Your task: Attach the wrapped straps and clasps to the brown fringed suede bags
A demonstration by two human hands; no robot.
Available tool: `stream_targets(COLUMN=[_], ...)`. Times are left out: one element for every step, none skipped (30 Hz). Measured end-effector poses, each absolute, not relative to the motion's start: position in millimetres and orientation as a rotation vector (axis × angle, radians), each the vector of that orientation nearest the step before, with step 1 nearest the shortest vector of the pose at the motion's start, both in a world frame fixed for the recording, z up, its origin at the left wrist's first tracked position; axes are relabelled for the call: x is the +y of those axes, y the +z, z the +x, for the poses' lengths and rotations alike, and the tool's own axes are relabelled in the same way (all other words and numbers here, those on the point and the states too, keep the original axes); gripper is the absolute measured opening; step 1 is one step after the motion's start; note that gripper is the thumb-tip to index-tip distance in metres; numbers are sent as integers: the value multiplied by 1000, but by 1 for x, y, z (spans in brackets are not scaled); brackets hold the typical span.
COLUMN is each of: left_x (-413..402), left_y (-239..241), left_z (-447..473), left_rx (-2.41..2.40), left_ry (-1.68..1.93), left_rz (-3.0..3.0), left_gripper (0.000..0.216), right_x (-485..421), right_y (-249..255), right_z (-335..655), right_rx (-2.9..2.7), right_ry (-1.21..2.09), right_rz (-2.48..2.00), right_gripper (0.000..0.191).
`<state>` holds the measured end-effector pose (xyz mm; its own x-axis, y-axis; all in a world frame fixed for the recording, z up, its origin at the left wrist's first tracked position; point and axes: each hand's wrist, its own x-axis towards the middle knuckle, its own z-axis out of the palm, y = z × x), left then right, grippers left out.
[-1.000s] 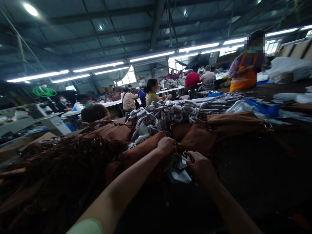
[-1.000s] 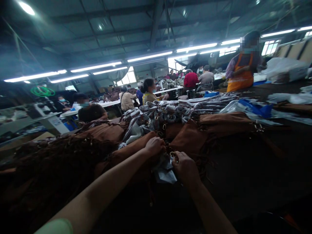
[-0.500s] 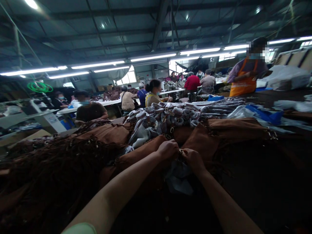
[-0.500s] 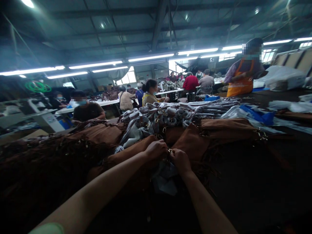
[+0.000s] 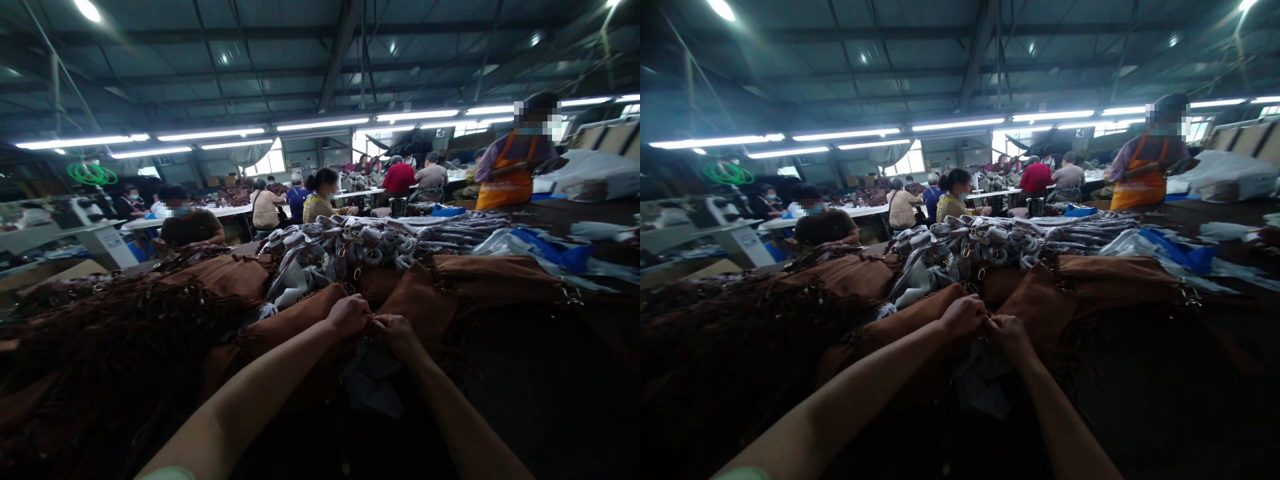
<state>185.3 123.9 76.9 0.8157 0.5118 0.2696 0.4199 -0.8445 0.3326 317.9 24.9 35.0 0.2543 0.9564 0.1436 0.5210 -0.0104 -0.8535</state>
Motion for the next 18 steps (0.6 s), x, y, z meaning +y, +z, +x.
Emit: stream_targets(left_x=[123,123,124,124,125,127,128,130,131,131,131,128,124,117,107,95,82,68], left_y=[77,76,75,74,74,74,76,80,86,93,101,108,114,118,118,115,110,102], left_z=[186,188,191,193,196,198,199,197,191,181,166,146,122,96,69,44,21,3], left_rx=[772,829,879,913,931,934,923,907,892,887,895,917,961,1016,1078,1109,1137,1188], left_ry=[511,494,457,404,340,285,256,257,286,343,416,479,562,590,582,518,429,381], left_rz=[2704,2656,2602,2543,2483,2425,2378,2347,2326,2328,2362,2404,2503,2622,2708,2776,2834,2874], left_gripper=[16,16,16,16,16,18,20,22,25,27,30,32,34,43,56,68,79,84], right_x=[26,26,27,26,25,24,21,18,15,10,6,2,-2,-5,-7,-7,-7,-6], right_y=[33,31,29,28,28,28,30,32,35,39,43,46,50,53,57,60,63,65], right_z=[319,319,318,317,316,316,315,315,316,318,321,324,327,328,327,324,317,308], right_rx=[-1363,-1338,-1318,-1307,-1307,-1311,-1312,-1314,-1331,-1370,-1421,-1471,-1514,-1540,-1548,-1551,-1571,-1614], right_ry=[683,730,768,795,815,835,856,867,861,827,756,645,512,379,264,182,138,125], right_rz=[-1653,-1653,-1657,-1660,-1659,-1655,-1654,-1660,-1675,-1702,-1742,-1790,-1834,-1868,-1891,-1898,-1886,-1854], right_gripper=[44,44,44,44,44,45,46,46,46,45,43,41,39,39,39,38,37,34])
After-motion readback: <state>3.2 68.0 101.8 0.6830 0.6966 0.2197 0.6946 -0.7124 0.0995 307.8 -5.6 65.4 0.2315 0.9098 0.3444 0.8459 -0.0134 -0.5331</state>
